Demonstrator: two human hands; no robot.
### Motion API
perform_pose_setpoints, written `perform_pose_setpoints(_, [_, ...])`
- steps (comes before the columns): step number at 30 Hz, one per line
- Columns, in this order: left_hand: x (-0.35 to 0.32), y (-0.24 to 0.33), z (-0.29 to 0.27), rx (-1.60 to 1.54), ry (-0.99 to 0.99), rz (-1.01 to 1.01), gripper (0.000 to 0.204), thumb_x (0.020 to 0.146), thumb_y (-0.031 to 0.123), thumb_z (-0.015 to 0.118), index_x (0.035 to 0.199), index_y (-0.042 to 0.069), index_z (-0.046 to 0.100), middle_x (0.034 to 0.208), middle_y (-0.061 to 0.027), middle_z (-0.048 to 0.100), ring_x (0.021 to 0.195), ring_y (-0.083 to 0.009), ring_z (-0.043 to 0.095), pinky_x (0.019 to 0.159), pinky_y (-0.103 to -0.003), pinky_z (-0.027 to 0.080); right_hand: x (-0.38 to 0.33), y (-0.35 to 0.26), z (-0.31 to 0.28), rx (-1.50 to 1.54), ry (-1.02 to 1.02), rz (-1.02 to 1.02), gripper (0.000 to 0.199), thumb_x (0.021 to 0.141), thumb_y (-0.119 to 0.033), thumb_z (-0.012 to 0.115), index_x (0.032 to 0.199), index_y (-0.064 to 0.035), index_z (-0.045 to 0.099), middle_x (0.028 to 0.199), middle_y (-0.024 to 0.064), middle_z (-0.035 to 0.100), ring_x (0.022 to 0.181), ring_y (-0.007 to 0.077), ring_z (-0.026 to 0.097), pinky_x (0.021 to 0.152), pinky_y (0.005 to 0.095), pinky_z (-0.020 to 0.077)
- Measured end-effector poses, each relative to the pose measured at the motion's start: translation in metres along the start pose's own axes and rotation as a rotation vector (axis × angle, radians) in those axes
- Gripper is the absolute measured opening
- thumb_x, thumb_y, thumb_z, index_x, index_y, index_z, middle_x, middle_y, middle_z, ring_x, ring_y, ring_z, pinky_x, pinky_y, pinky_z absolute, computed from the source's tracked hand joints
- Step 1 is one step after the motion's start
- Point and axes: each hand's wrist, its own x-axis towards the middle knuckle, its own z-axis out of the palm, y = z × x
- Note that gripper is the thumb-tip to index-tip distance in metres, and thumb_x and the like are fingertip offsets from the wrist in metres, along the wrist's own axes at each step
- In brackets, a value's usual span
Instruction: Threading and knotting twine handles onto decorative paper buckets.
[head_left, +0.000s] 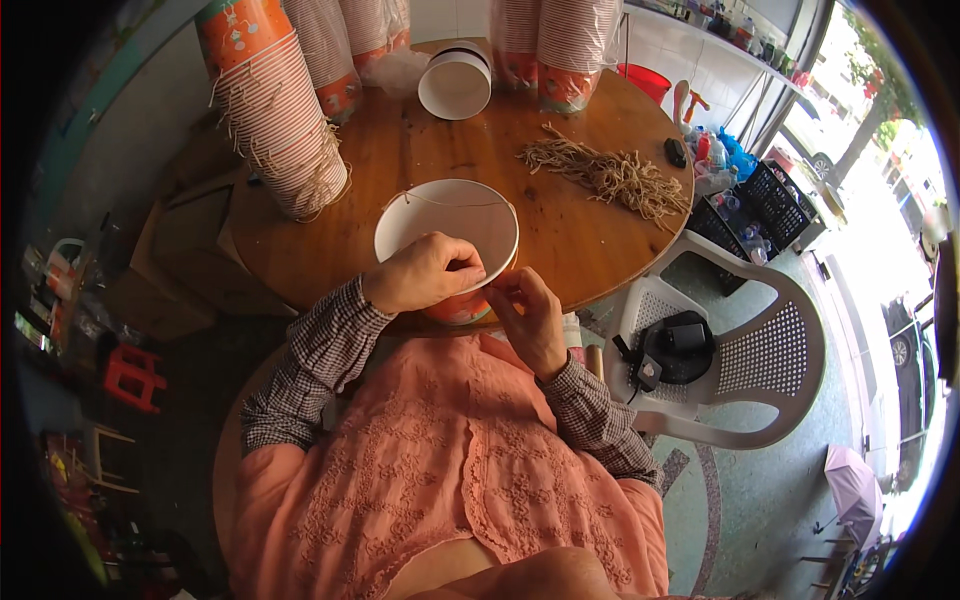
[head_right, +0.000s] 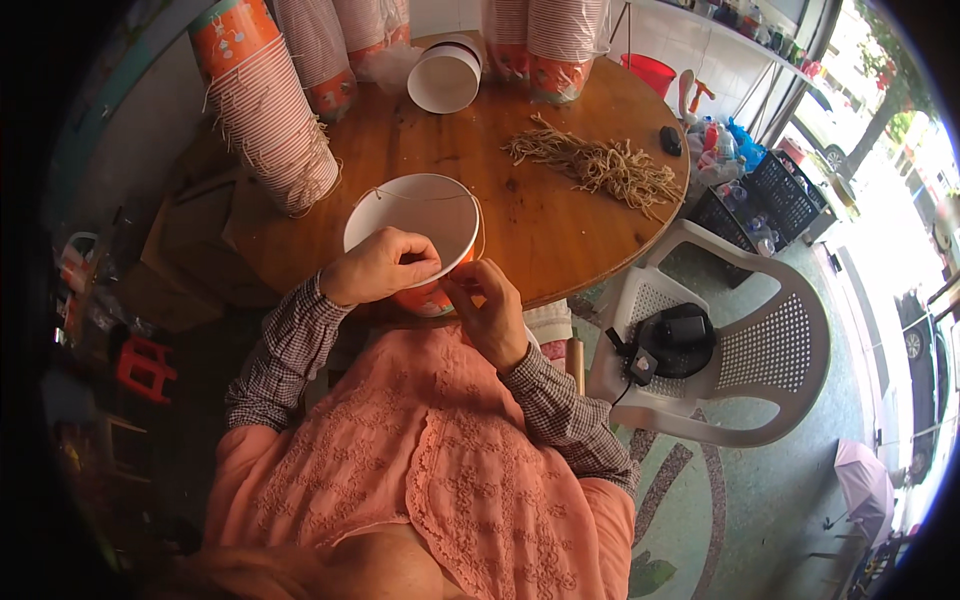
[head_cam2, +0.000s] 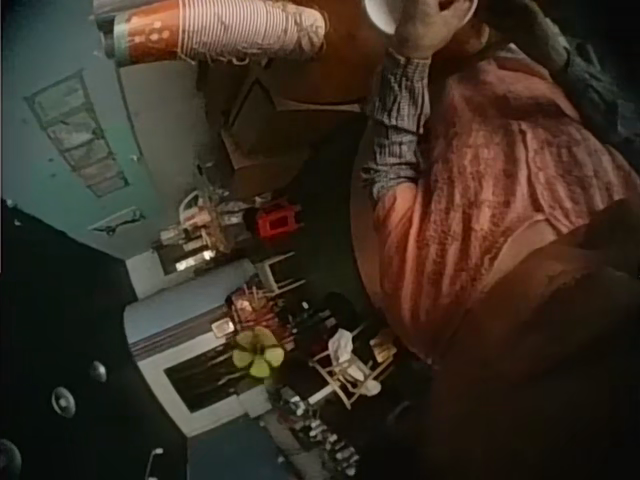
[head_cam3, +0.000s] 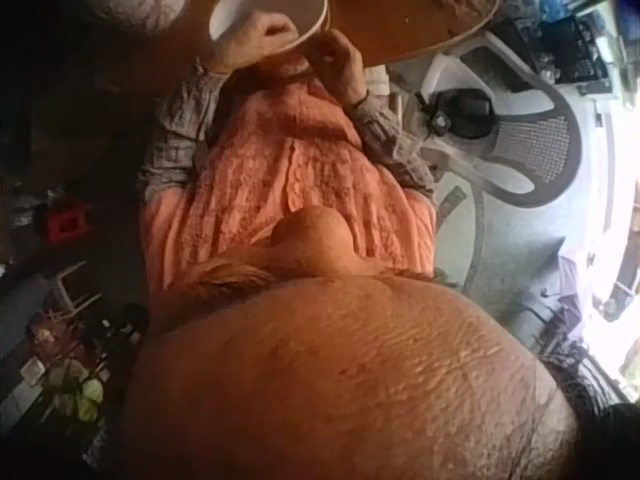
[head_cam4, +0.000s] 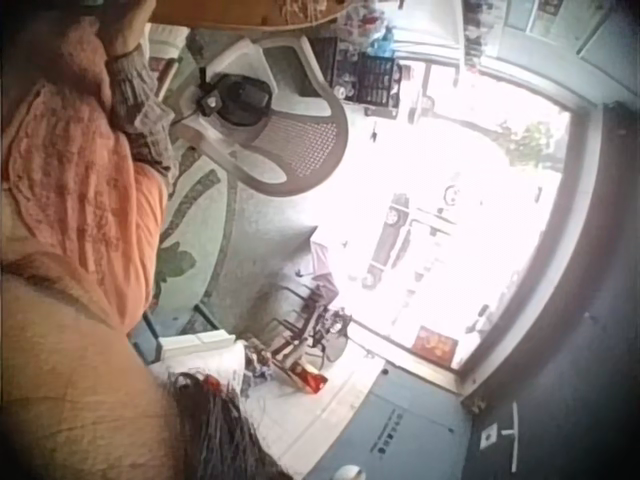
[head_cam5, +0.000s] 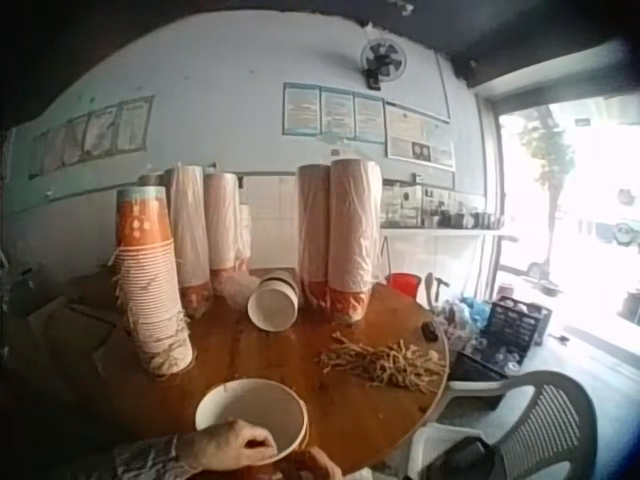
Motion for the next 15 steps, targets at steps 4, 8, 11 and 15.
perform_pose_setpoints(4, [0.006, 0.002, -0.003, 0.042, -0.034, 0.001, 0.018, 0.092, 0.014, 0.059, 0.089, -0.003, 0.063, 0.075, -0.0029, 0.062, 0.072, -0.0064, 0.055, 0.066, -0.024, 0.046, 0.001, 0.0, -0.001, 0.009, -0.007, -0.011, 0.012, 0.087, -0.003, 0.065, 0.096, 0.0029, 0.059, 0.089, 0.007, 0.062, 0.083, 0.0113, 0.062, 0.075, 0.026, 0.0525])
perform_pose_setpoints(8, [0.011, -0.004, -0.002, -0.132, -0.011, -0.176, 0.018, 0.091, 0.014, 0.059, 0.091, -0.003, 0.064, 0.079, -0.0038, 0.065, 0.074, -0.0077, 0.057, 0.069, -0.025, 0.048, 0.001, 0.0, -0.002, -0.016, -0.013, 0.016, 0.012, 0.087, -0.003, 0.064, 0.096, 0.0028, 0.059, 0.09, 0.0073, 0.062, 0.083, 0.0114, 0.062, 0.075, 0.0261, 0.0524])
perform_pose_setpoints(11, [0.012, -0.004, 0.0, -0.061, 0.004, 0.039, 0.019, 0.087, 0.015, 0.06, 0.094, -0.002, 0.066, 0.08, -0.0139, 0.069, 0.074, -0.0175, 0.065, 0.071, -0.031, 0.05, 0.002, 0.001, -0.002, -0.016, 0.002, 0.017, 0.012, 0.087, -0.005, 0.066, 0.094, 0.0019, 0.059, 0.088, 0.0087, 0.061, 0.081, 0.0148, 0.063, 0.073, 0.0271, 0.0526])
perform_pose_setpoints(15, [0.013, 0.001, -0.002, 0.052, -0.076, 0.019, 0.018, 0.086, 0.012, 0.06, 0.095, -0.002, 0.066, 0.083, -0.0127, 0.069, 0.077, -0.0165, 0.064, 0.073, -0.029, 0.05, 0.003, -0.002, -0.001, 0.005, 0.017, -0.01, 0.009, 0.085, -0.004, 0.064, 0.091, -0.0002, 0.059, 0.084, 0.0116, 0.058, 0.076, 0.0226, 0.063, 0.066, 0.031, 0.0516])
